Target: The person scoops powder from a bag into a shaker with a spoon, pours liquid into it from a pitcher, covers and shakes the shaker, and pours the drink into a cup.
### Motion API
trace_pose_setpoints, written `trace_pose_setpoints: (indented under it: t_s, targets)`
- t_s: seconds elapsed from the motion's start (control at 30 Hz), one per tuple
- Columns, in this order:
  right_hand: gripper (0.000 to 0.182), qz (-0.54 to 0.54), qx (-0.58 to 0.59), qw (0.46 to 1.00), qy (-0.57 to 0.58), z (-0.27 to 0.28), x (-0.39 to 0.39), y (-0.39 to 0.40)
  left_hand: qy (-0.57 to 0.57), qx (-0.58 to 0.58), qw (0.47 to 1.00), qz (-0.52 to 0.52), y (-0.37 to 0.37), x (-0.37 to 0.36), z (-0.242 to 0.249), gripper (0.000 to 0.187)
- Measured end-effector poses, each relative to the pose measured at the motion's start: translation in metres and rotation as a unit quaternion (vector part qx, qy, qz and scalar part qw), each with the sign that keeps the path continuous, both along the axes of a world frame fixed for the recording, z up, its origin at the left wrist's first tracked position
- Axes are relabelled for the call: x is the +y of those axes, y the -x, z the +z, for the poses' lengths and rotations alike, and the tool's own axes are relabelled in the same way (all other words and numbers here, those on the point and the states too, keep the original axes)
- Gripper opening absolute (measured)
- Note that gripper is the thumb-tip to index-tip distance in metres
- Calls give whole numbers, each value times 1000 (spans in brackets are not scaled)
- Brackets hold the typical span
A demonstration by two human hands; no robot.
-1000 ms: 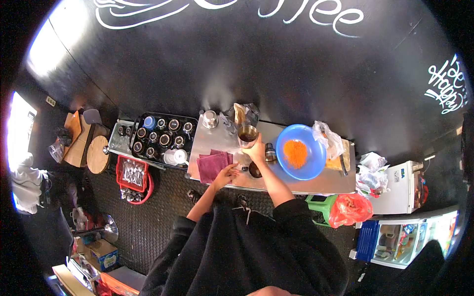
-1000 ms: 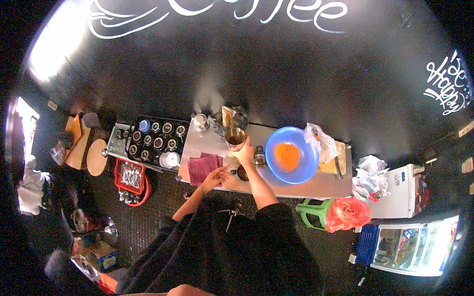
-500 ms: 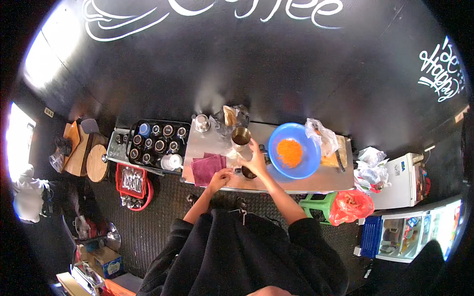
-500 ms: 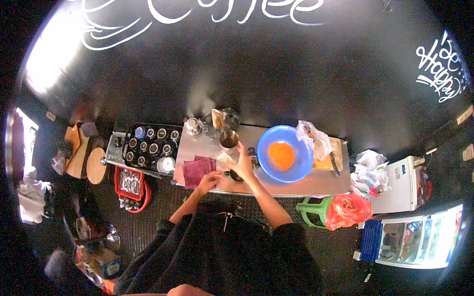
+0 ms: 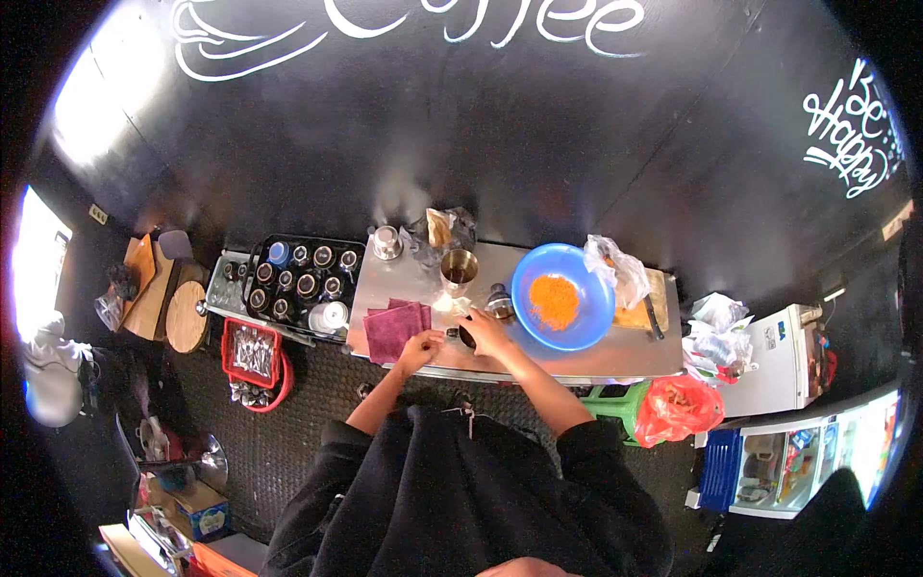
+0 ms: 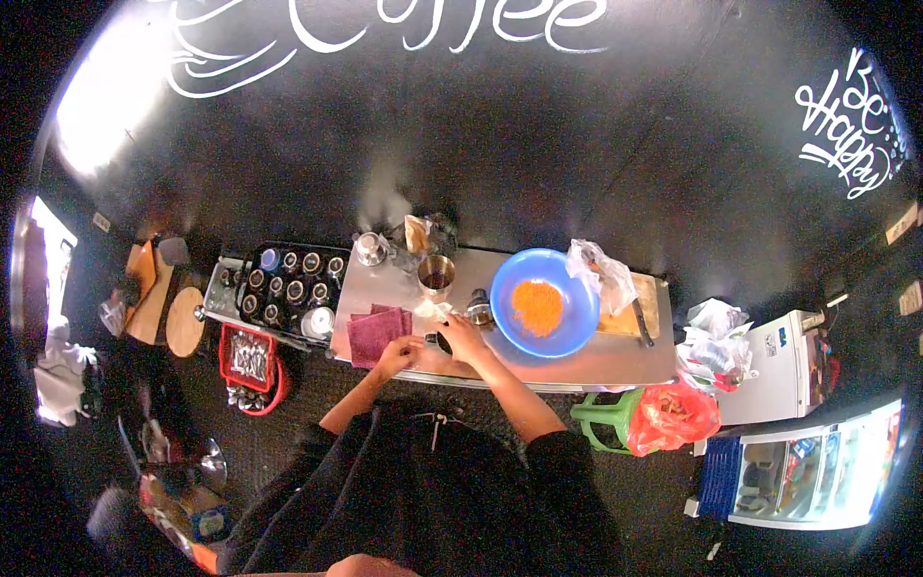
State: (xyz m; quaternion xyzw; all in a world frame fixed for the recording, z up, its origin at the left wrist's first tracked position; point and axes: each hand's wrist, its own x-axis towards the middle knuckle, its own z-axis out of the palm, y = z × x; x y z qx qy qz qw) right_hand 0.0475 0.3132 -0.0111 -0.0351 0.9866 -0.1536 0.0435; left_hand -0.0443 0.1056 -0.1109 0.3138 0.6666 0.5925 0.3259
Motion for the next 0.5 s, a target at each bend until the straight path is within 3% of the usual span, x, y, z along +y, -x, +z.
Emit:
trace_pose_setpoints:
  t_s: [0.13, 0.2, 0.27, 0.33, 0.4, 0.47, 0.5]
  targets:
    - [86, -5, -66, 997, 38, 20, 0, 4, 41, 132, 990, 1, -10, 2, 27, 45]
    - [88, 0, -43, 998, 44, 19, -1, 5, 112, 214, 970, 31, -14, 3, 44, 50]
    - [85, 9, -64, 997, 38, 23, -5, 8, 107, 177, 978, 37, -14, -1, 55, 53]
    - [83, 20, -51, 998, 35, 35, -13, 9, -4, -158, 987, 33, -12, -4, 54, 50]
    - [81, 10, -15, 999, 42, 57, -24, 9, 25, -113, 990, 84, -15, -2, 70, 53]
    - [82, 30, -15, 999, 34, 85, -35, 12, 16, -286, 953, 99, -16, -8, 102, 61]
    - [82, 31, -18, 999, 41, 98, -42, 13, -17, -316, 945, 83, -15, -11, 101, 62]
